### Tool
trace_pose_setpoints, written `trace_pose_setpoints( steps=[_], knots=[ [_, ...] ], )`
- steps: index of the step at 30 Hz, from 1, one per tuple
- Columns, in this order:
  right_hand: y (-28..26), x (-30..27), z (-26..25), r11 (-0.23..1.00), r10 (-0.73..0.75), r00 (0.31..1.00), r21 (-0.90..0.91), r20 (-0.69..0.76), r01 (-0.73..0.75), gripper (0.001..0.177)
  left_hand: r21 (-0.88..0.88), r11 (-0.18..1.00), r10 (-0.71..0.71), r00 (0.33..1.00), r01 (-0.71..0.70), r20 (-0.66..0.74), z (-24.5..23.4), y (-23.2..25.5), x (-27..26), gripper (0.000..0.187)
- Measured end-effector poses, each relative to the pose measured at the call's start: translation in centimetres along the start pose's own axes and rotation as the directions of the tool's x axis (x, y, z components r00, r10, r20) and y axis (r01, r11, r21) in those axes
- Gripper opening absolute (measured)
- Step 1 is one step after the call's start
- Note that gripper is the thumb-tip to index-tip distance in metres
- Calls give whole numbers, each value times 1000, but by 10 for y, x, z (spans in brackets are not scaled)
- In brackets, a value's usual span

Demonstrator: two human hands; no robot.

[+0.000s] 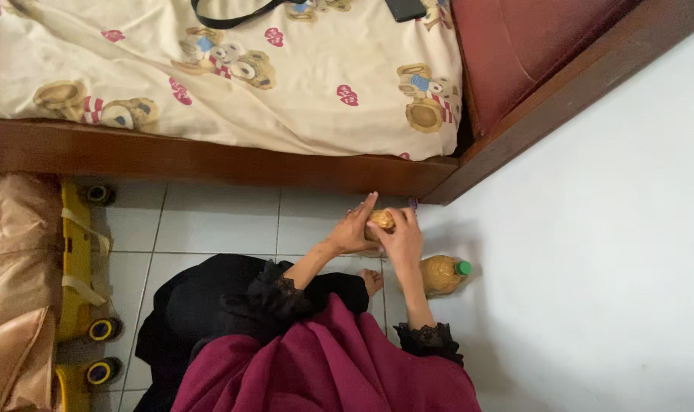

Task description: The person packs a yellow suitcase by placing two plastic bottles inside, zipping and securing the internal compartments, then closing and locking the suitcase. The person also attaches a pink tag to the handle and positions the suitcase upright.

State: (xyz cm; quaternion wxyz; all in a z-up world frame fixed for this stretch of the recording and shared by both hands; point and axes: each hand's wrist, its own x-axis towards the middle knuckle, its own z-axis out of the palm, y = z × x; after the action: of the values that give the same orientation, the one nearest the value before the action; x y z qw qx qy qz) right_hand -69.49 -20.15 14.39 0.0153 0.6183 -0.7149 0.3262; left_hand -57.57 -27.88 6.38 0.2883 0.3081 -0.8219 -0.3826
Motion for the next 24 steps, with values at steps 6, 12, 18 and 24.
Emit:
trace_pose_setpoints(
  steps=[6,12,18,24],
  knots=[
    [59,-5,-23,979,84,962,-202,259,-31,78,138,975,-141,965,175,-223,-71,-4,-37,73],
    [129,-67,-47,706,491,851,-657,186,-264,52,68,952,-224,831,299,-509,-145,11,-83,69],
    [-20,-19,-10,973,-127,990,-186,57,135,19,115,947,-122,668,299,-735,-200,58,-140,69],
    [-181,24,-10,833,-516,856,251,29,494,14,141,893,-45,398,427,-916,-244,109,-205,66]
  ],
)
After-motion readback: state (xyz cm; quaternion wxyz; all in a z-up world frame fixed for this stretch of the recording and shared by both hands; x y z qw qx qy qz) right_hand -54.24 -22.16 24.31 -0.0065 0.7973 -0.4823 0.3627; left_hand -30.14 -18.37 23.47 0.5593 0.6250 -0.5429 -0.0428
